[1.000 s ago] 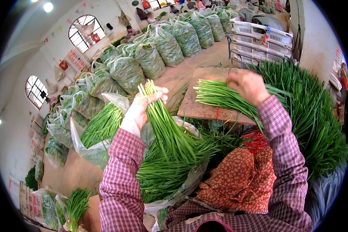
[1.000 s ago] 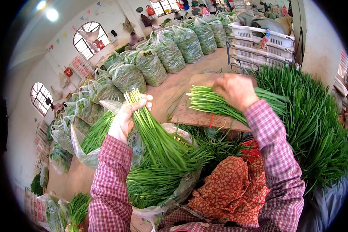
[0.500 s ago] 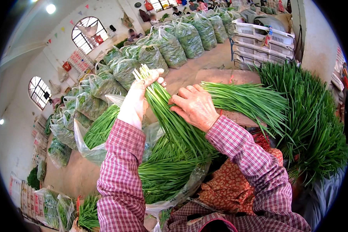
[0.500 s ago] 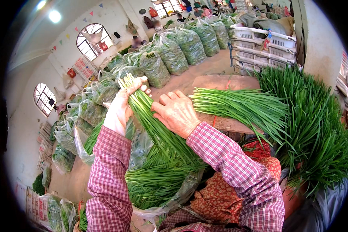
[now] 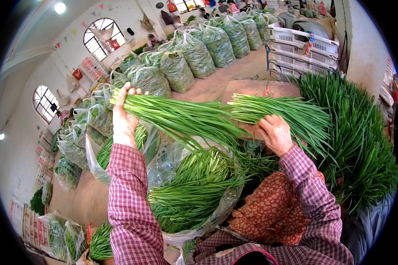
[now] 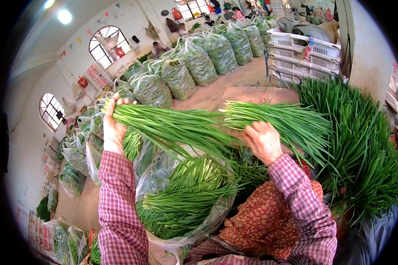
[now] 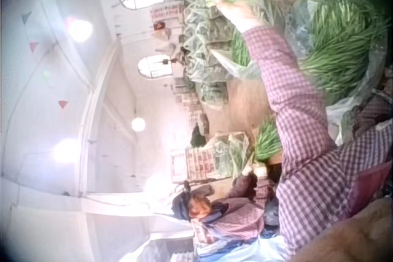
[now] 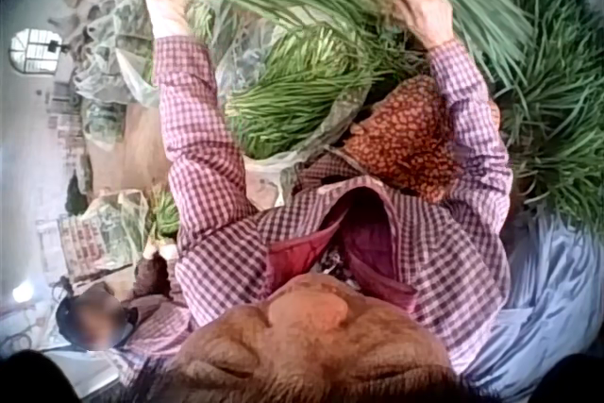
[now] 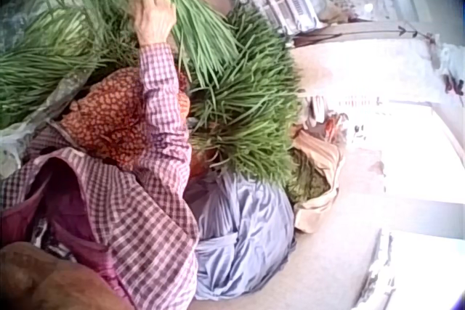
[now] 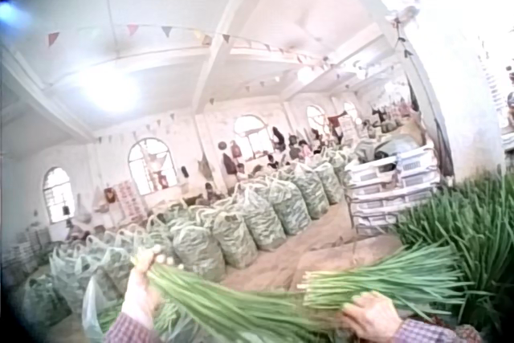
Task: The person sorts leeks from a pile by hand, forms a bunch, and secures it with a red tie.
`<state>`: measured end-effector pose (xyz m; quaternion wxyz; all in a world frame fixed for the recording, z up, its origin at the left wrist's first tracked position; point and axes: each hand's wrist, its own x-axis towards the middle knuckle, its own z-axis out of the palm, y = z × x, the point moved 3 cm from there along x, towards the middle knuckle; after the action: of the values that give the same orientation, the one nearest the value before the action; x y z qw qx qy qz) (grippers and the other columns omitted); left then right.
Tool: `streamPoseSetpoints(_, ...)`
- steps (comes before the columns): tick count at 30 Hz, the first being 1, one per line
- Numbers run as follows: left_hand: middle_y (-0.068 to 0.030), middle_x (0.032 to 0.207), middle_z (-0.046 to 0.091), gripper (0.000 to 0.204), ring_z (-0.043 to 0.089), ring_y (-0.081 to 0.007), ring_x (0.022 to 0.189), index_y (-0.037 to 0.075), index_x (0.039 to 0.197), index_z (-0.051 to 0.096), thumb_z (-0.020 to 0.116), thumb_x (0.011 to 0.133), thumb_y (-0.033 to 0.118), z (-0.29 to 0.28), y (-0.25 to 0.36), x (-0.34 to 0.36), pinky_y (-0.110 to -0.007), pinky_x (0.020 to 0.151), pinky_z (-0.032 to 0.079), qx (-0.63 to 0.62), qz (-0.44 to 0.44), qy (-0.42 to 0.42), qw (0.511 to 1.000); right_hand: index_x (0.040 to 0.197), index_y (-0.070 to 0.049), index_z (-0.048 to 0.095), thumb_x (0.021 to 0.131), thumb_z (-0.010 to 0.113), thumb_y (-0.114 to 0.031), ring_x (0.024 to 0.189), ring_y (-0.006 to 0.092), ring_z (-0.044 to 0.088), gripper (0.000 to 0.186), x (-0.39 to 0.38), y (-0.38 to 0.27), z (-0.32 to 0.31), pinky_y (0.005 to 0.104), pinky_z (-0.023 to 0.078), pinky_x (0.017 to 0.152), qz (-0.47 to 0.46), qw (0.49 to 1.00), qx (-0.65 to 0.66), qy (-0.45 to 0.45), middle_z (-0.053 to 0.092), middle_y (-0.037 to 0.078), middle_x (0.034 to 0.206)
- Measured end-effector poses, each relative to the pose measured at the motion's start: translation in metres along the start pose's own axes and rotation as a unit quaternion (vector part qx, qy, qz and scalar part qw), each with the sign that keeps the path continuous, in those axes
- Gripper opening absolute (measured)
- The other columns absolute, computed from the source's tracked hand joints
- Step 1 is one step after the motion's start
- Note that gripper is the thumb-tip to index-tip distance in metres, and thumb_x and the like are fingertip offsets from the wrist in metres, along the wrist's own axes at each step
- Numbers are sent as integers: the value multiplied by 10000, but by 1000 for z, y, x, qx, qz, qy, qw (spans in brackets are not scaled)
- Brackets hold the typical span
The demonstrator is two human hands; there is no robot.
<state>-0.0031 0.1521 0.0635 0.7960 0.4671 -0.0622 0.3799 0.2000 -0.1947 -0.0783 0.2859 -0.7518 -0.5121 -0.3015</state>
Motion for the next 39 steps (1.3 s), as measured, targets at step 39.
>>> streamPoseSetpoints(39, -10, 746, 501, 251, 514, -168, 781, 59, 1056, 560, 659, 876, 204, 81, -15, -50, -438, 964, 425, 49, 154, -126, 979, 939, -61, 616, 861, 599, -103, 702, 298, 618, 91, 29, -104, -1, 376, 486, 610, 101, 941, 318, 65, 618, 112, 807)
